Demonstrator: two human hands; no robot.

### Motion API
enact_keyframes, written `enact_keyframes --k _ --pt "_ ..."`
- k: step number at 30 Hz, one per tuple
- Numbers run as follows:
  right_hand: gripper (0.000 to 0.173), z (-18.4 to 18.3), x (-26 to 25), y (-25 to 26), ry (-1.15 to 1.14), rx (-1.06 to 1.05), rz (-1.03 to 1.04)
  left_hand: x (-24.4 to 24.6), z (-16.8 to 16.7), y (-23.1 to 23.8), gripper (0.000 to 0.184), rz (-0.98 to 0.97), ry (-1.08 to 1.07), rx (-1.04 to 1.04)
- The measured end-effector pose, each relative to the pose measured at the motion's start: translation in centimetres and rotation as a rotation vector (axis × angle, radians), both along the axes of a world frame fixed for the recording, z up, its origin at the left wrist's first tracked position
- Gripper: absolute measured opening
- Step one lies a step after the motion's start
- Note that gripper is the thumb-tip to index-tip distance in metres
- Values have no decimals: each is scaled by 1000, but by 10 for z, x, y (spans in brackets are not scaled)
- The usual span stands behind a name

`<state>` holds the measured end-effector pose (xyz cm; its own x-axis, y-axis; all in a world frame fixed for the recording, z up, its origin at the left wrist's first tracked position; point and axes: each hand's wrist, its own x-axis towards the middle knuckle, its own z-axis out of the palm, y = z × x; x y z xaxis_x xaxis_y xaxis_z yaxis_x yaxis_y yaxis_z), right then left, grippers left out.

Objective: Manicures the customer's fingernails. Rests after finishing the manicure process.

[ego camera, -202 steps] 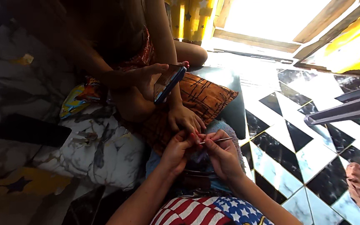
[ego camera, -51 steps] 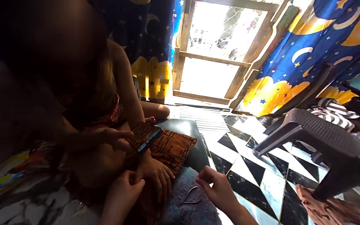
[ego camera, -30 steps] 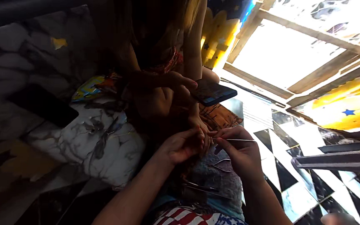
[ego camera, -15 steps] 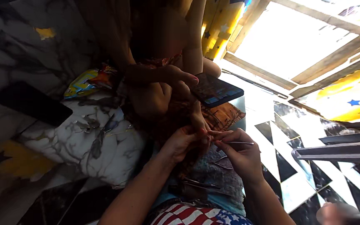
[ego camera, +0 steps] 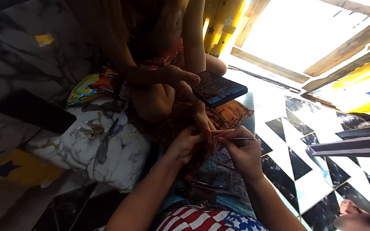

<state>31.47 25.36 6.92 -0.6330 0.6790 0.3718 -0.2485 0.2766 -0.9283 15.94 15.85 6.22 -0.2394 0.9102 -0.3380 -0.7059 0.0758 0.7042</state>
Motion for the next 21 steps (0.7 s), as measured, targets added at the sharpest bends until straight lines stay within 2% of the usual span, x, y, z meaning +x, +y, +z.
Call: enact_keyframes --k 5,10,15,21 --pt "13 2 8 -2 -36 86 22 0 -1 0 2 4 -5 12" --pt "14 4 2 -3 -57 64 -53 2 -1 1 6 10 8 -8" --pt "12 4 7 -4 -79 139 -6 2 1 1 3 28 12 -10" --pt "12 6 4 -1 -78 100 -26 3 -2 2 4 36 7 -2"
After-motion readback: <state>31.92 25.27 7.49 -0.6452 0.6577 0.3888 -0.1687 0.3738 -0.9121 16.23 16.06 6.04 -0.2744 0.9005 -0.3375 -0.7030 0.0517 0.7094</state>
